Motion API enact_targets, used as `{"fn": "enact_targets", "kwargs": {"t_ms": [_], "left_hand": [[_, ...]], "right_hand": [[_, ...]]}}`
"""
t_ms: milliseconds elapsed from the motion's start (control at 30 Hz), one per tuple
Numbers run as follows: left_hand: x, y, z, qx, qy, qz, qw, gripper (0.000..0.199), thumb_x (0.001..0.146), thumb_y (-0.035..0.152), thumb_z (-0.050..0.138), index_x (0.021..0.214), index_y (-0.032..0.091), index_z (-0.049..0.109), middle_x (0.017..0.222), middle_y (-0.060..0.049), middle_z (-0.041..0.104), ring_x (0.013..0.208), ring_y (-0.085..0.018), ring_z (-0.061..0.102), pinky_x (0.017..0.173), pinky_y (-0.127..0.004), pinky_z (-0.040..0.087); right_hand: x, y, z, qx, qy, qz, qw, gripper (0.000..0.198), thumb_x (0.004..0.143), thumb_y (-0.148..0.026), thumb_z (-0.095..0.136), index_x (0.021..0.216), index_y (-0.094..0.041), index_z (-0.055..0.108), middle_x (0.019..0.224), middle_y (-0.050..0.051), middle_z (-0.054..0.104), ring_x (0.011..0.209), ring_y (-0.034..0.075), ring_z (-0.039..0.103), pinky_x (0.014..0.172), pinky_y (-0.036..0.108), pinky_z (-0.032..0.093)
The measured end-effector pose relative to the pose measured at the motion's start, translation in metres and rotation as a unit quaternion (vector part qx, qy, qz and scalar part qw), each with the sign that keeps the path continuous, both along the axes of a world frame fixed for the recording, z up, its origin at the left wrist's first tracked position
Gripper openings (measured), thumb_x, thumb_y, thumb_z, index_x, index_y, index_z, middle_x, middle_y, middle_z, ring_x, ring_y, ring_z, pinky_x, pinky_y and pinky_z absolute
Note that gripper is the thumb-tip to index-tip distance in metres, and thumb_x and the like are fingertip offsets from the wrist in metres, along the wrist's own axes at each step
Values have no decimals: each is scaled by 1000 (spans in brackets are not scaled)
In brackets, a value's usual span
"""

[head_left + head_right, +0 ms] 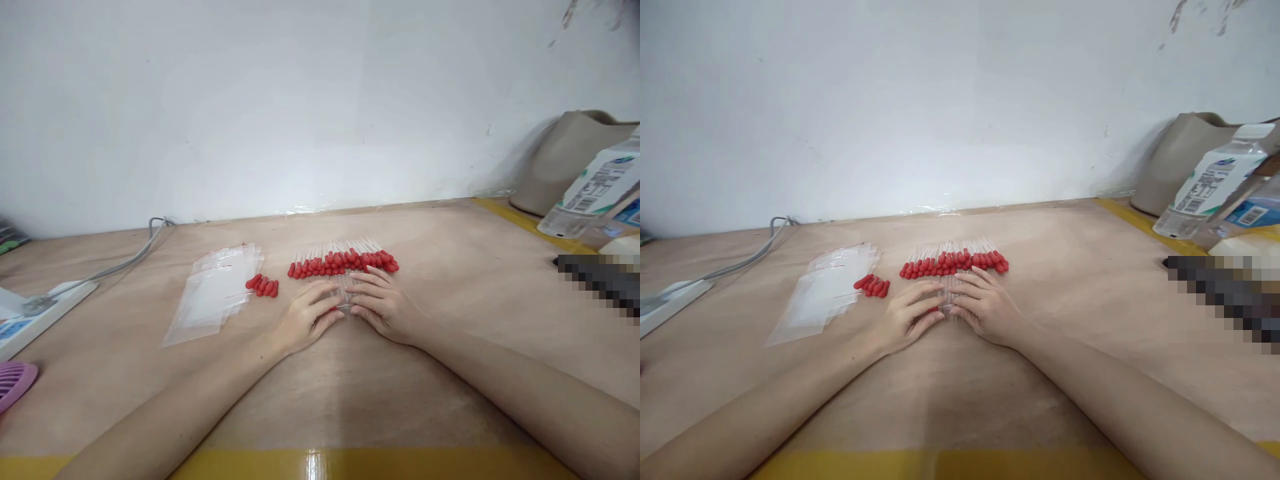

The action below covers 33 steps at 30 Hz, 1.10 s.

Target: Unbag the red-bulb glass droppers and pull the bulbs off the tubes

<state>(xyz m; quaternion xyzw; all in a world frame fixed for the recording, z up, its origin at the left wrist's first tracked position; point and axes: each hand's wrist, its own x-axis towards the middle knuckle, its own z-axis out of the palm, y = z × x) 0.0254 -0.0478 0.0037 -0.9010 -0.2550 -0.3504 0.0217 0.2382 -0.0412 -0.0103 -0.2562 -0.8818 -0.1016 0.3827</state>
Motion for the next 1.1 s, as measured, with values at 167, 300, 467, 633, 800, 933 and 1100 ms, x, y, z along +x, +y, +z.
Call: {"fn": "enact_targets", "kwargs": {"t_ms": [167, 300, 467, 633, 800, 933, 1100], "left_hand": [[1, 2, -5, 70, 24, -7, 997, 21, 82, 20, 55, 102, 15, 58, 100, -7, 66, 102, -20, 57, 88, -37, 48], [1, 1, -3, 117, 41, -6, 992, 17, 82, 21, 55, 97, 15, 59, 101, -7, 66, 99, -19, 59, 85, -35, 50], [1, 0, 1, 138, 67, -7, 988, 18, 81, 20, 56, 97, 14, 59, 101, -7, 66, 99, -20, 59, 86, -36, 49], [-2, -1, 1, 119, 74, -14, 990, 16, 81, 21, 56, 96, 15, 59, 101, -7, 66, 99, -20, 58, 87, -36, 48], [-3, -2, -1, 66, 67, -26, 995, 14, 83, 21, 52, 94, 15, 58, 98, -6, 66, 96, -18, 59, 86, -34, 48], [-3, -3, 1, 27, 62, -45, 997, 13, 83, 20, 51, 93, 15, 58, 97, -7, 65, 94, -17, 59, 86, -33, 47], [-4, -6, 4, -9, 61, -53, 997, 12, 85, 18, 47, 91, 15, 57, 91, -7, 65, 89, -17, 59, 82, -32, 48]], "right_hand": [[-3, -4, 2, -12, -9, -5, 1000, 18, 84, -27, 51, 94, -19, 63, 100, 3, 66, 107, 19, 53, 99, 43, 35], [-8, -4, -1, 0, -9, 2, 1000, 21, 85, -27, 50, 101, -17, 61, 103, 5, 66, 106, 20, 54, 98, 43, 37], [-11, -2, -6, 18, 24, 50, 998, 15, 85, -19, 50, 93, -15, 61, 94, 6, 68, 93, 16, 61, 95, 37, 43], [-10, -8, 2, -3, -1, 63, 998, 13, 85, -18, 48, 82, -13, 60, 84, 8, 67, 84, 15, 63, 90, 32, 47], [-10, -11, 5, 9, -21, 65, 998, 15, 86, -18, 46, 79, -14, 58, 79, 7, 66, 83, 14, 62, 87, 31, 50], [-9, -12, 4, 42, -22, 62, 997, 14, 85, -18, 47, 76, -14, 57, 78, 6, 65, 84, 14, 61, 90, 31, 48], [-8, -13, 5, 53, -39, 55, 996, 15, 86, -18, 47, 77, -14, 57, 78, 5, 66, 87, 15, 61, 91, 31, 48]]}}
